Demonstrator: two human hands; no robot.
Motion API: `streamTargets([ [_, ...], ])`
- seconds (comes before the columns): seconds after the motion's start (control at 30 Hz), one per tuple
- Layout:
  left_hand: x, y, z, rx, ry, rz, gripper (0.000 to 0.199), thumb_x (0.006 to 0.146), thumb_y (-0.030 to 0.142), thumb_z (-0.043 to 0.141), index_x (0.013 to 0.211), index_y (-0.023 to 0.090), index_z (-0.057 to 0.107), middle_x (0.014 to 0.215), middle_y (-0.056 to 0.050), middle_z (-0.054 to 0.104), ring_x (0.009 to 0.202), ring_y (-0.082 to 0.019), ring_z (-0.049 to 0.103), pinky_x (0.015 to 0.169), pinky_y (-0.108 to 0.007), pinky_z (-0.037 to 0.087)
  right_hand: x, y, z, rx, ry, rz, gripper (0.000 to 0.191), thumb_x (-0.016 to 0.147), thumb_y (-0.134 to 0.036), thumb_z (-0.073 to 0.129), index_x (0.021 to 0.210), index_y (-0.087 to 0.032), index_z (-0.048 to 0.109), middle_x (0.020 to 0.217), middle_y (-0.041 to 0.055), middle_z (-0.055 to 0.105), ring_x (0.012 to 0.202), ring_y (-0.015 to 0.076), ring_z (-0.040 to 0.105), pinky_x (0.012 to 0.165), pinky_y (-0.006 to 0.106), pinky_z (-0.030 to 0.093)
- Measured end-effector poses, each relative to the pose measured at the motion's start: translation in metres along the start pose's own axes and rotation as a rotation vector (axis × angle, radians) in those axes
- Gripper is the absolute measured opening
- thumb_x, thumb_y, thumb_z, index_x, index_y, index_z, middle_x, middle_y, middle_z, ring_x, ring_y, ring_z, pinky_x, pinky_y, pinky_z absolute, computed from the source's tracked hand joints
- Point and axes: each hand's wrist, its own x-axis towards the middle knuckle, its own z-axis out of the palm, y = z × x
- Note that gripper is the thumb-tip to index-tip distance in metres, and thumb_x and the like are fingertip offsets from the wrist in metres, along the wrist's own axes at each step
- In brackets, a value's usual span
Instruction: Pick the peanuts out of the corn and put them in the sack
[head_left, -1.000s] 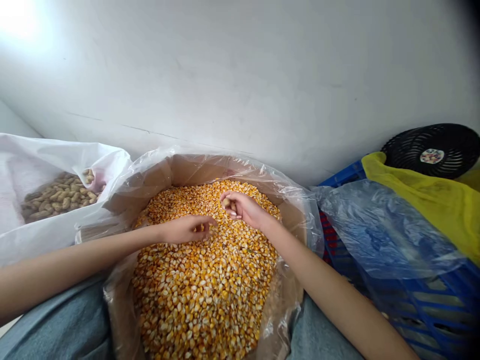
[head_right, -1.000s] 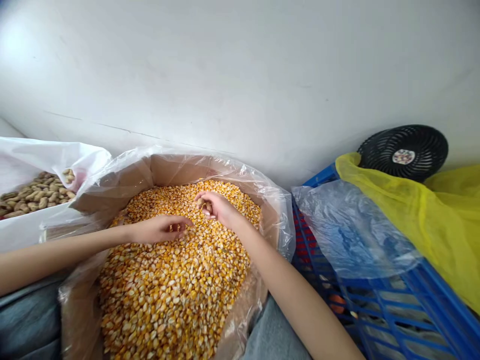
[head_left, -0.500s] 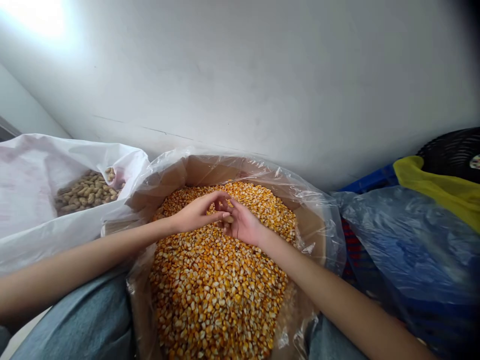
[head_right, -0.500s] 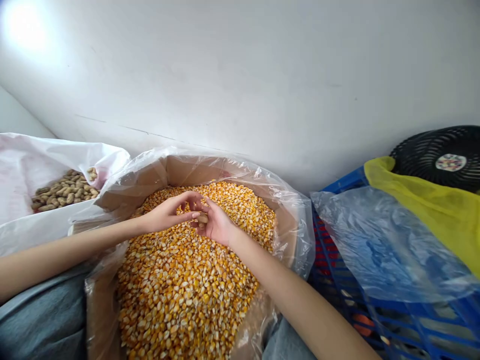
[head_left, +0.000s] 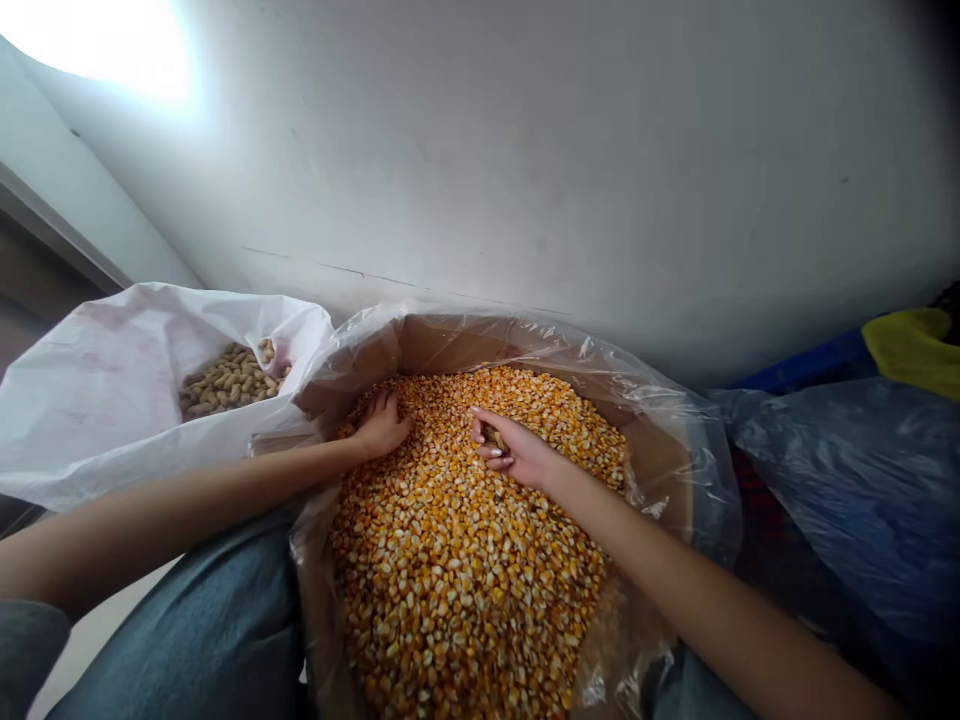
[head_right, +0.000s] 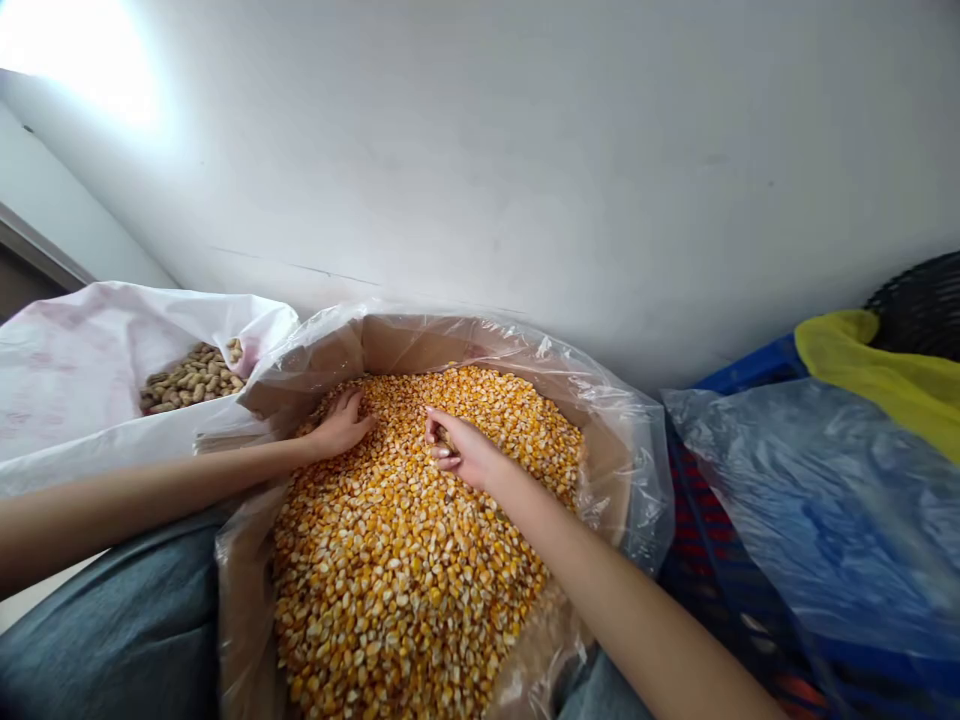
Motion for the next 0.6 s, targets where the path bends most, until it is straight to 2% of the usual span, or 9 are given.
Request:
streamTargets([
  [0.1,-0.008,0.006,0.010,-0.046,0.019,-0.098,0.060,0.075,0.034,0.038,0.126,0.006,0.025,0.135,-0.012,0.016,0.123,-0.023,0.011,0.101,-0.032,0.011,-0.004,-0.002,0.001,-0.003,-0.010,-0.023,0.022,0.076,-0.029,0.044,0.060,-0.015,0.039,0.052,-0.0048,0.039,0.033,0.0000,0.027,0.028,0.010,0.009],
  [0.23,-0.011,0.028,0.025,-0.292,0.105,-0.290,0.054,0.075,0.030,0.035,0.125,0.011,0.030,0.132,-0.011,0.025,0.119,-0.023,0.025,0.098,-0.031,0.020,-0.006,-0.007,0.000,0.029,-0.069,-0.064,0.022,0.075,-0.030,0.046,0.061,-0.015,0.040,0.052,-0.0049,0.039,0.033,0.0000,0.027,0.028,0.010,0.010],
  [0.33,-0.015,0.051,0.041,-0.502,0.116,-0.308,0.052,0.075,0.029,0.035,0.123,0.010,0.032,0.126,-0.012,0.034,0.115,-0.020,0.033,0.096,-0.028,0.024,-0.006,-0.011,-0.003,0.067,-0.122,-0.123,0.023,0.073,-0.032,0.049,0.061,-0.015,0.040,0.051,-0.0054,0.039,0.033,-0.0001,0.027,0.028,0.010,0.010],
  [0.4,-0.020,0.067,0.048,-0.633,0.094,-0.258,0.051,0.075,0.028,0.036,0.122,0.009,0.033,0.126,-0.010,0.035,0.115,-0.018,0.033,0.097,-0.026,0.022,-0.006,-0.013,-0.006,0.090,-0.141,-0.160,0.022,0.072,-0.032,0.050,0.062,-0.015,0.041,0.052,-0.0056,0.039,0.033,-0.0002,0.027,0.028,0.010,0.011],
  [0.47,-0.023,0.081,0.048,-0.764,-0.008,-0.156,0.049,0.076,0.029,0.036,0.121,0.012,0.035,0.127,-0.007,0.035,0.115,-0.017,0.033,0.097,-0.026,0.023,-0.008,-0.016,-0.007,0.109,-0.158,-0.196,0.022,0.072,-0.032,0.051,0.062,-0.015,0.041,0.052,-0.0058,0.039,0.033,-0.0003,0.026,0.028,0.010,0.011],
  [0.53,-0.020,0.088,0.042,-0.857,-0.178,0.031,0.046,0.076,0.031,0.036,0.119,0.015,0.039,0.125,-0.005,0.039,0.113,-0.016,0.036,0.095,-0.027,0.026,-0.011,-0.019,-0.007,0.126,-0.177,-0.233,0.023,0.073,-0.031,0.050,0.061,-0.015,0.041,0.051,-0.0058,0.039,0.033,-0.0003,0.026,0.028,0.011,0.011],
  [0.6,-0.007,0.086,0.031,-0.840,-0.248,0.225,0.041,0.076,0.030,0.037,0.114,0.016,0.044,0.119,-0.004,0.046,0.108,-0.015,0.041,0.094,-0.027,0.029,-0.014,-0.021,-0.007,0.142,-0.186,-0.259,0.023,0.073,-0.031,0.050,0.060,-0.015,0.041,0.051,-0.0058,0.038,0.032,-0.0002,0.025,0.028,0.011,0.011],
])
